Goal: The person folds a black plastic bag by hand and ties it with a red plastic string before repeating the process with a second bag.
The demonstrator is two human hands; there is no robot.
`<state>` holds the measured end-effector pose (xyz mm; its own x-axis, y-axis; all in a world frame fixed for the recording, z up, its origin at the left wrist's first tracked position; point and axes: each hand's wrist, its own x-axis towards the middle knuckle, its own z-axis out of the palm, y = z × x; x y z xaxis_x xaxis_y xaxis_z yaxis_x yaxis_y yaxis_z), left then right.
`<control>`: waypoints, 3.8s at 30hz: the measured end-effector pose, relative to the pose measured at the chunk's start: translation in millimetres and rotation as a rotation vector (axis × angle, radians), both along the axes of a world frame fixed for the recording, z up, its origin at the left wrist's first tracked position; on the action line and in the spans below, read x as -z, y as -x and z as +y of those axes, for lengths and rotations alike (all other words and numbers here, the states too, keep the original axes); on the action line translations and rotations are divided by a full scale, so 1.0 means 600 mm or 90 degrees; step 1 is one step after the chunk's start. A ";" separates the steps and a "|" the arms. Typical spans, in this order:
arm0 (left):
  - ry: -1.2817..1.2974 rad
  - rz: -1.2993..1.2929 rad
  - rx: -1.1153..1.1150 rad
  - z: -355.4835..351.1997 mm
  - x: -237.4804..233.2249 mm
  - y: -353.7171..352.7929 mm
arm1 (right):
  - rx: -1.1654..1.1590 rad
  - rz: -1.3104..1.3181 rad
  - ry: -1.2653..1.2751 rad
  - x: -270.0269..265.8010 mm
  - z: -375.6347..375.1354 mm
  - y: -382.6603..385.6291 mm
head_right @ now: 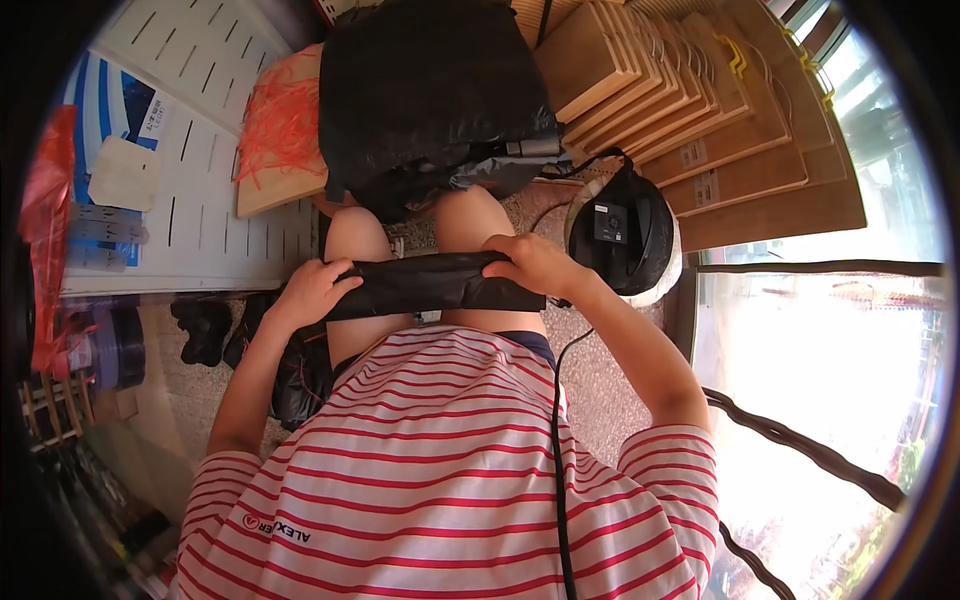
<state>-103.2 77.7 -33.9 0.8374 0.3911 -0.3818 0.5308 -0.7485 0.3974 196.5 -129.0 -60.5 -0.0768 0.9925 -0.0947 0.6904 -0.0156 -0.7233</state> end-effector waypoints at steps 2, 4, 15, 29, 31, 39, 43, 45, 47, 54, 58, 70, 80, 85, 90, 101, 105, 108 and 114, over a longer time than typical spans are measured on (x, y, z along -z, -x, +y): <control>-0.078 -0.061 0.050 -0.006 -0.010 0.002 | 0.011 0.001 0.001 0.003 0.002 -0.001; -0.157 -0.121 0.103 -0.018 -0.025 -0.001 | 0.023 0.001 0.000 0.003 0.004 0.000; -0.218 -0.374 0.058 -0.081 0.047 -0.058 | -0.021 -0.069 -0.103 -0.005 -0.015 0.010; -0.470 -0.497 0.127 -0.071 0.043 -0.053 | -0.009 -0.322 -0.410 -0.025 -0.022 -0.015; -0.489 -0.509 0.143 -0.074 0.049 -0.047 | -0.015 -0.303 -0.390 0.003 -0.024 -0.020; -0.502 -0.465 0.167 -0.072 0.061 -0.052 | 0.000 -0.326 -0.343 -0.032 -0.019 -0.002; -0.504 -0.483 0.155 -0.077 0.047 -0.055 | 0.014 -0.317 -0.282 -0.060 -0.008 0.029; -0.517 -0.482 0.166 -0.076 0.048 -0.053 | 0.012 -0.308 -0.276 -0.051 -0.003 0.034; -0.522 -0.485 0.156 -0.075 0.041 -0.049 | 0.017 -0.268 -0.245 -0.023 -0.001 0.022; -0.370 -0.379 0.094 -0.046 0.042 -0.031 | 0.039 -0.159 -0.078 -0.038 0.009 0.016; -0.312 -0.400 0.176 -0.043 0.009 -0.044 | 0.002 -0.299 -0.112 -0.071 0.019 0.045; -0.544 -0.564 -0.232 -0.011 -0.063 -0.066 | 0.117 0.011 -0.126 -0.064 0.047 0.075; 0.839 -0.870 -0.618 -0.086 -0.026 -0.147 | 0.133 0.517 0.122 -0.066 0.060 0.087; 0.749 -0.878 -0.644 -0.091 -0.033 -0.169 | 0.066 0.189 -0.172 -0.061 0.060 0.088; 0.570 -0.663 -0.672 -0.027 0.010 -0.172 | 0.241 0.383 -0.052 -0.021 0.056 0.059; 0.185 -0.584 -0.680 0.211 0.155 -0.129 | 0.405 0.589 -0.235 -0.043 0.029 0.015; 0.265 -0.942 -0.653 0.088 -0.005 -0.147 | 0.401 0.689 -0.251 -0.058 0.034 0.012; 0.639 -1.095 -0.522 0.030 -0.032 -0.151 | 0.324 0.778 -0.068 -0.055 0.038 -0.003; 0.927 -1.012 -0.512 -0.049 -0.016 -0.200 | 0.254 0.995 0.090 -0.057 0.097 0.032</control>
<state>17.0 48.1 -24.3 0.5211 0.8525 -0.0426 -0.7014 0.4561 0.5477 177.2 -70.8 -26.4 0.0660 0.9626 -0.2628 -0.7442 -0.1280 -0.6556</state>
